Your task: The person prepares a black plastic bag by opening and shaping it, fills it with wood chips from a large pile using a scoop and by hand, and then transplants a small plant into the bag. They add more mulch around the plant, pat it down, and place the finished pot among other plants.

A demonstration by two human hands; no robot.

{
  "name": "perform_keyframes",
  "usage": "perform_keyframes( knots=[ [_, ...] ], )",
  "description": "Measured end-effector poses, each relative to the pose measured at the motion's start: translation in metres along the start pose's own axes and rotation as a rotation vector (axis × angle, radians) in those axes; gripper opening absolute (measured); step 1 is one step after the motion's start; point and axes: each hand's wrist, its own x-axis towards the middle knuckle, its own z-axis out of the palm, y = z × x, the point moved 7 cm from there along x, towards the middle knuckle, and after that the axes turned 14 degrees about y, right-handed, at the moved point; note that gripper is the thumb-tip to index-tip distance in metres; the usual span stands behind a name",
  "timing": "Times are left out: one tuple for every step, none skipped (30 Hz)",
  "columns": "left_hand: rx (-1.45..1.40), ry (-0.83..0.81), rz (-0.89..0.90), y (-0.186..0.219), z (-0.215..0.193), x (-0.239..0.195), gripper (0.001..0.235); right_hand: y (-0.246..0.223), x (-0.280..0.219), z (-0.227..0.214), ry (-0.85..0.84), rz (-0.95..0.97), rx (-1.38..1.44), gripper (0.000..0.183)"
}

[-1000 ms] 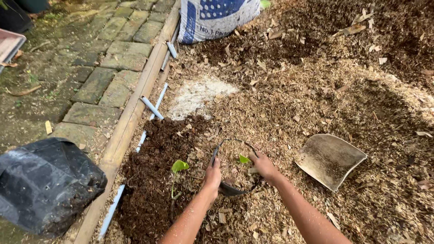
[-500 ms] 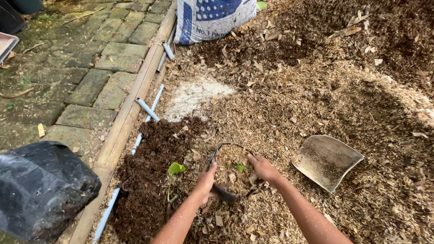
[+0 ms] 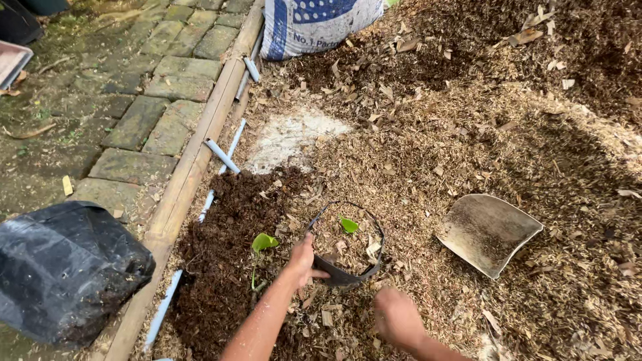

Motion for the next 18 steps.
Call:
perform_keyframes(
  knots=[
    [0.021, -0.002, 0.018, 0.003, -0.003, 0.001, 0.062, -0.022, -0.020, 0.007, -0.043, -0.201, 0.038, 0.005],
    [0.041, -0.003, 0.037, 0.007, -0.006, 0.002, 0.062, -0.045, -0.036, 0.014, -0.086, -0.401, 0.076, 0.005],
    [0.062, -0.010, 0.055, 0.011, -0.005, 0.003, 0.062, -0.061, -0.040, 0.022, -0.054, -0.482, 0.109, 0.014],
    [0.078, -0.024, 0.066, 0.012, -0.004, 0.003, 0.062, -0.078, -0.039, 0.029, -0.021, -0.562, 0.142, 0.024],
    [0.097, -0.034, 0.081, 0.017, -0.006, 0.002, 0.063, -0.089, -0.032, 0.040, -0.006, -0.552, 0.094, 0.038],
    [0.116, -0.044, 0.096, 0.022, -0.005, -0.001, 0.064, -0.100, -0.024, 0.048, 0.008, -0.542, 0.045, 0.052],
    [0.100, -0.046, 0.089, 0.025, -0.005, -0.006, 0.063, -0.109, -0.015, 0.057, -0.038, -0.504, 0.064, 0.057],
    [0.084, -0.048, 0.081, 0.029, -0.006, -0.013, 0.062, -0.116, -0.004, 0.063, -0.084, -0.465, 0.082, 0.062],
    [0.070, -0.045, 0.073, 0.032, -0.009, -0.023, 0.061, -0.122, 0.002, 0.065, -0.130, -0.425, 0.104, 0.068],
    [0.043, -0.045, 0.082, 0.041, -0.013, -0.031, 0.061, -0.124, 0.007, 0.065, -0.183, -0.406, 0.035, 0.068],
    [0.014, -0.045, 0.080, 0.049, -0.015, -0.039, 0.060, -0.123, 0.010, 0.060, -0.248, -0.384, -0.036, 0.070],
    [-0.014, -0.044, 0.077, 0.057, -0.018, -0.048, 0.060, -0.122, 0.015, 0.055, -0.312, -0.361, -0.106, 0.072],
    [-0.043, -0.058, 0.075, 0.066, -0.019, -0.055, 0.060, -0.110, 0.020, 0.048, -0.373, -0.280, -0.181, 0.067],
    [-0.072, -0.072, 0.072, 0.073, -0.022, -0.060, 0.060, -0.092, 0.022, 0.039, -0.432, -0.199, -0.256, 0.062],
    [-0.095, -0.084, 0.070, 0.082, -0.025, -0.065, 0.061, -0.071, 0.027, 0.034, -0.490, -0.114, -0.326, 0.058],
    [-0.108, -0.125, 0.109, 0.092, -0.027, -0.070, 0.061, -0.043, 0.036, 0.027, -0.458, -0.049, -0.376, 0.058],
    [-0.124, -0.169, 0.149, 0.100, -0.027, -0.074, 0.062, -0.007, 0.047, 0.017, -0.373, -0.011, -0.443, 0.058],
    [-0.140, -0.212, 0.189, 0.107, -0.025, -0.077, 0.064, 0.029, 0.062, 0.009, -0.277, 0.023, -0.502, 0.059]
  ],
)
